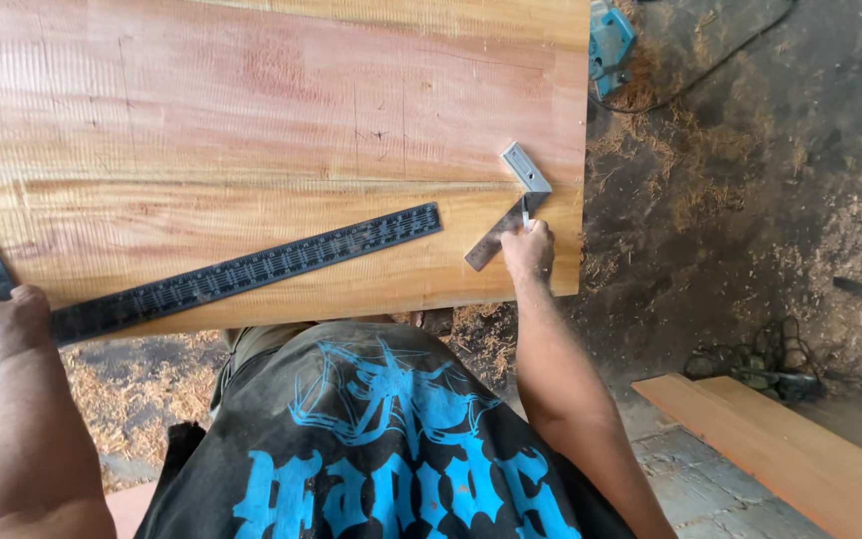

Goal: The person measures and marks a large wooden board using a tape measure, a long ruler, and a square. They draw straight lines and make cross marks on the wood surface to prepare it for cutting.

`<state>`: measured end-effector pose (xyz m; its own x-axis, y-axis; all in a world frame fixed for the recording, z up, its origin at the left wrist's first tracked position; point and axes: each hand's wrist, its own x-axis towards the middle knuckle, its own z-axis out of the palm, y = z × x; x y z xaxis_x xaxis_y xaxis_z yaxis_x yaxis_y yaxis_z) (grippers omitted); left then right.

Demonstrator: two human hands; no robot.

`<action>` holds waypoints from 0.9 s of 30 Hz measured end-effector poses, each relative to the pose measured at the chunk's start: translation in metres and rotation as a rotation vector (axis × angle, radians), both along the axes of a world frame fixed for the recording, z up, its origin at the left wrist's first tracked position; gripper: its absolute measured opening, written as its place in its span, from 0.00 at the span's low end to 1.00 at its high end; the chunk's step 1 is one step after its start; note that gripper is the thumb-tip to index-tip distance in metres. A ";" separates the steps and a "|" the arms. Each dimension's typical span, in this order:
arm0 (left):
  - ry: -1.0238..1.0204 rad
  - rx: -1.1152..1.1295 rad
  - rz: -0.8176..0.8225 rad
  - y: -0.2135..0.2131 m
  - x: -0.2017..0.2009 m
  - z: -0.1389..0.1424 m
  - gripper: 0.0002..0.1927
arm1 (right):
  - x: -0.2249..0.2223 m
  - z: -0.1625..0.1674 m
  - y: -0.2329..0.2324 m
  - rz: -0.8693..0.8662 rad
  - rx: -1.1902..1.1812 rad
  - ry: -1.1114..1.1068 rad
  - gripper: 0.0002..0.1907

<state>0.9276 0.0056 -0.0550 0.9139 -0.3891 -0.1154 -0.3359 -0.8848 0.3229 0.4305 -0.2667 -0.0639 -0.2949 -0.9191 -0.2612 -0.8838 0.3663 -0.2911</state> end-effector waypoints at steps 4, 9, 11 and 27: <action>0.001 0.006 0.033 -0.006 -0.019 0.006 0.27 | 0.007 0.005 -0.002 -0.093 0.120 -0.023 0.27; 0.033 0.187 -0.932 -0.015 -0.053 0.007 0.23 | 0.029 0.007 -0.005 -0.189 0.135 0.004 0.26; 0.236 0.338 -1.052 -0.019 -0.065 0.005 0.32 | 0.039 0.010 0.000 -0.206 0.052 0.025 0.28; 0.175 0.500 -1.391 -0.016 -0.038 -0.019 0.42 | 0.055 0.010 0.084 -0.145 -0.074 -0.013 0.25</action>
<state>0.8896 -0.0105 -0.0738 -0.1869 -0.8045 -0.5638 -0.9738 0.0760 0.2144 0.4851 -0.1830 -0.0536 -0.4233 -0.8839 -0.1990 -0.8190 0.4672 -0.3331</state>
